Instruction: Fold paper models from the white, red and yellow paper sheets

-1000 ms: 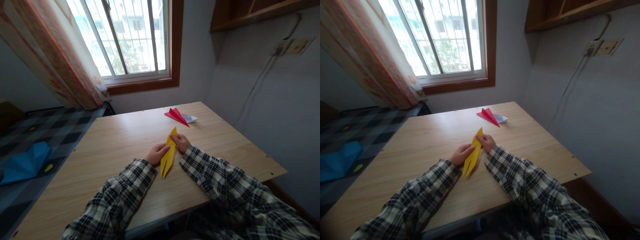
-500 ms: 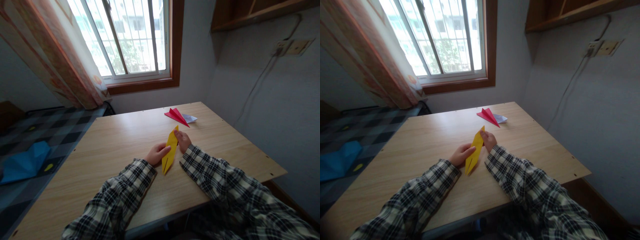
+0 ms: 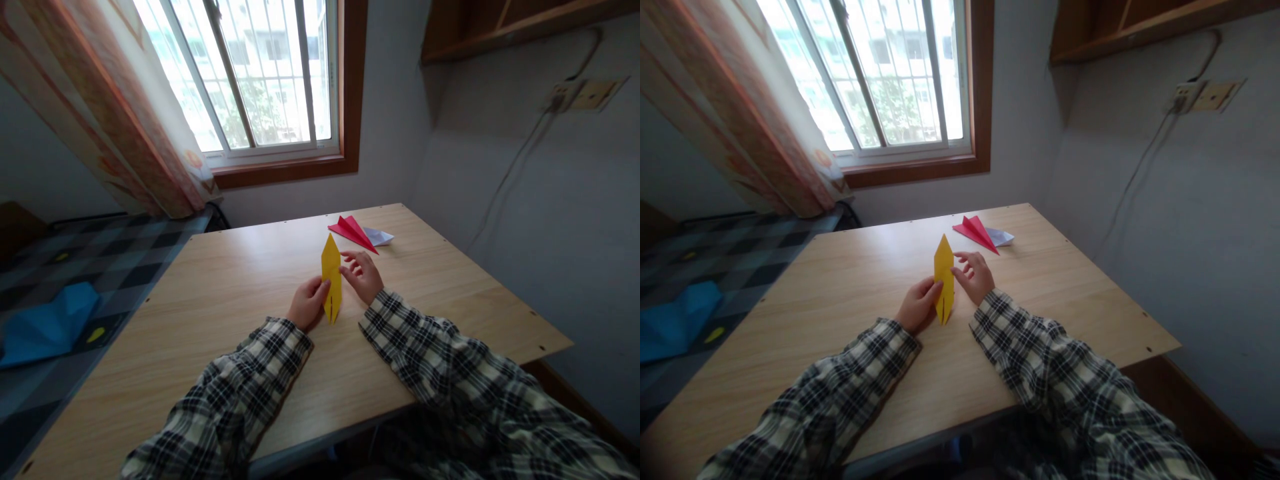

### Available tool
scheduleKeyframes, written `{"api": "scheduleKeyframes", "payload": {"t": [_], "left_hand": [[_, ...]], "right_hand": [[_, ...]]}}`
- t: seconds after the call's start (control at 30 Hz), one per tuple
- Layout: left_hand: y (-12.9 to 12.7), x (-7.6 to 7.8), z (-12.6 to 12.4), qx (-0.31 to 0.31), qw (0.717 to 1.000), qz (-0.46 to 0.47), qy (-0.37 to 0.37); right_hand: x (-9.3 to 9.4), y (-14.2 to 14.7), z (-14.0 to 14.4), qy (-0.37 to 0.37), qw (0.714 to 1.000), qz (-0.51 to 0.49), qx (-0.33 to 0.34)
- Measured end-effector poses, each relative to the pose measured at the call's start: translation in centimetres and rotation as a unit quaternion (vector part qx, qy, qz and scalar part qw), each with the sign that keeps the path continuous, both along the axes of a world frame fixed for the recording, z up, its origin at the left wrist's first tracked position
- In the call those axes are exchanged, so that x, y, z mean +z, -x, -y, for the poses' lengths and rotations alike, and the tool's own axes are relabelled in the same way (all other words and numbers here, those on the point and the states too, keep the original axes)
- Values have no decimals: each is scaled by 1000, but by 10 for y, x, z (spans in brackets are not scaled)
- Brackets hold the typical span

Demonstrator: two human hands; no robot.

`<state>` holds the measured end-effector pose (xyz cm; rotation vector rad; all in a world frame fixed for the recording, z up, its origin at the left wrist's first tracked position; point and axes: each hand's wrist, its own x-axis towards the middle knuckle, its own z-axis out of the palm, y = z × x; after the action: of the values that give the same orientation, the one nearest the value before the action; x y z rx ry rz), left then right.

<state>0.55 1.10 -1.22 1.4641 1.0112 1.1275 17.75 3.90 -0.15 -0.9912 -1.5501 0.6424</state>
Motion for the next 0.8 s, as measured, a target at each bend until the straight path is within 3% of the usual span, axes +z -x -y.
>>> {"api": "scheduleKeyframes", "payload": {"t": [0.33,0.53,0.8], "left_hand": [[1,0,1,-1,1000,0,5],[0,0,1,-10,1000,4,5],[-2,10,7,-4,1000,-12,11]], "right_hand": [[1,2,1,-9,999,-33,30],[-3,7,0,52,990,-116,59],[0,4,1,44,996,-68,31]]}}
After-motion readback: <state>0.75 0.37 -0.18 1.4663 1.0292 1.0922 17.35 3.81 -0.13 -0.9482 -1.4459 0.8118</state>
